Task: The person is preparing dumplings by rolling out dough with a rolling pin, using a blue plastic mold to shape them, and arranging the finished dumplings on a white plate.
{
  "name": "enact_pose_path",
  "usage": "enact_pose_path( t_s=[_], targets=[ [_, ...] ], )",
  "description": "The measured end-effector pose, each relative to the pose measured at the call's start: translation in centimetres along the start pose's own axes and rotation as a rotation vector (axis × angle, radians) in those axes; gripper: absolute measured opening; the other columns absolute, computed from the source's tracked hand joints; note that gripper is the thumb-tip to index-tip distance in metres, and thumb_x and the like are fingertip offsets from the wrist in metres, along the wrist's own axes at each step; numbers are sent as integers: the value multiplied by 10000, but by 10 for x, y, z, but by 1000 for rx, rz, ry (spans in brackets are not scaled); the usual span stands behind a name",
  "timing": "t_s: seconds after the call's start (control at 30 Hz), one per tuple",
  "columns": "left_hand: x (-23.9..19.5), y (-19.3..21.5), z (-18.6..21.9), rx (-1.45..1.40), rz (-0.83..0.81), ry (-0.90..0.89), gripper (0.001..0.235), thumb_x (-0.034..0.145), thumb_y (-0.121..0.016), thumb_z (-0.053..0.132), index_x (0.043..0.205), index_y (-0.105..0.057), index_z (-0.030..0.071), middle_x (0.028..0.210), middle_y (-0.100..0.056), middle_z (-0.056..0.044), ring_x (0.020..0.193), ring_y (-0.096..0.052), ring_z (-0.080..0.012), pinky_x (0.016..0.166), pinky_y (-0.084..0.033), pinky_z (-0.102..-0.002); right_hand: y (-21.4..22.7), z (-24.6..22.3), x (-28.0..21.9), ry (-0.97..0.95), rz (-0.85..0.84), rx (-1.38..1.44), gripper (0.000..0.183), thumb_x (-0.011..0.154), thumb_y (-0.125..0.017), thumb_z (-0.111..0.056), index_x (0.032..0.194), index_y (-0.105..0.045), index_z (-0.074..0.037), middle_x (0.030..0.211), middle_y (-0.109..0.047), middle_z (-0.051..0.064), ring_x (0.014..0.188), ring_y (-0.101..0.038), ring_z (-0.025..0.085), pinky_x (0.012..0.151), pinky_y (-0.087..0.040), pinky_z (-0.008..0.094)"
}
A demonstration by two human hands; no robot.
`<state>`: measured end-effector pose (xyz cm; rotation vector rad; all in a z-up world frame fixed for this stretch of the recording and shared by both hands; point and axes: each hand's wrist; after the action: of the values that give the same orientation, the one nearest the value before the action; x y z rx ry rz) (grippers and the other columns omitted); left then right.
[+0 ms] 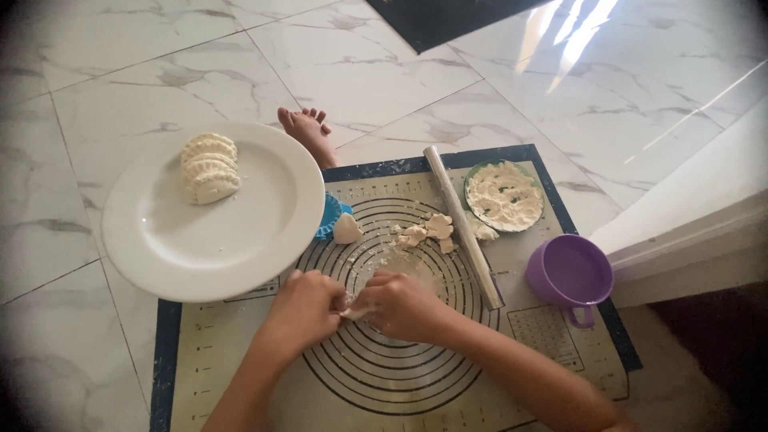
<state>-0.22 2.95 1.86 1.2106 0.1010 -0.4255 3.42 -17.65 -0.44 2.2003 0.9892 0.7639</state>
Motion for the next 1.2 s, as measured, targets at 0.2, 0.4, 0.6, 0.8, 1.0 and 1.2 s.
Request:
enact_pose_path(
  t_s=[0.2, 0.4, 0.6, 0.8, 1.0, 1.2],
  targets=[
    [8, 0, -4, -162, 322, -12, 55, 820, -747, 139, 861, -780, 150, 811, -756, -108, 915, -705, -300, 872, -546, -455, 0, 35, 5, -72, 205, 47, 111, 899, -695, -88, 937, -795, -61, 831, -763, 172, 735, -709, 274, 632, -590, 340],
    [31, -32, -8, -65, 671, 24, 102, 904, -683, 186, 955, -761, 145, 867, -772, -90, 871, -750, -292, 776, -600, -426, 12, 21, 34, -96, 307, -23, 149, 853, -733, -37, 996, -774, -44, 936, -773, 166, 869, -737, 363, 710, -616, 454],
    [21, -18, 7, -204, 668, 82, 96, 855, -743, 167, 936, -789, 145, 848, -777, -109, 859, -756, -306, 788, -598, -431, 26, 4, 34, -202, 214, -51, 184, 889, -722, -73, 1068, -757, -48, 972, -765, 168, 922, -739, 347, 769, -620, 435],
    [26, -26, 12, -289, 663, 44, 172, 853, -764, 167, 1023, -787, 184, 955, -783, -64, 1000, -740, -281, 915, -559, -414, 67, -37, 19, -399, -157, -56, 348, 887, -621, -60, 1225, -695, -27, 1122, -724, 216, 1115, -685, 366, 916, -575, 468],
    [35, -30, 4, -386, 605, -44, 169, 878, -732, 114, 1034, -782, 155, 898, -777, -81, 945, -732, -290, 830, -583, -400, 77, -44, 12, -326, -146, 62, 389, 805, -615, 120, 1193, -642, 123, 1101, -697, 323, 1037, -696, 492, 887, -567, 568],
    [21, -15, 16, -518, 502, -69, 286, 896, -683, 83, 1179, -729, 75, 988, -785, -137, 987, -734, -306, 849, -583, -406, 63, -7, 9, -283, -12, -75, 506, 742, -863, -112, 1173, -627, 11, 1066, -648, 248, 1000, -678, 480, 804, -566, 567]
  ],
)
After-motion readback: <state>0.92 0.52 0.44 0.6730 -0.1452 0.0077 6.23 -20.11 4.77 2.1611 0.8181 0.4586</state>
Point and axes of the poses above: each hand's wrist, its own x-axis towards the middle knuckle, its own y-axis out of the back of the hand, z = x × y
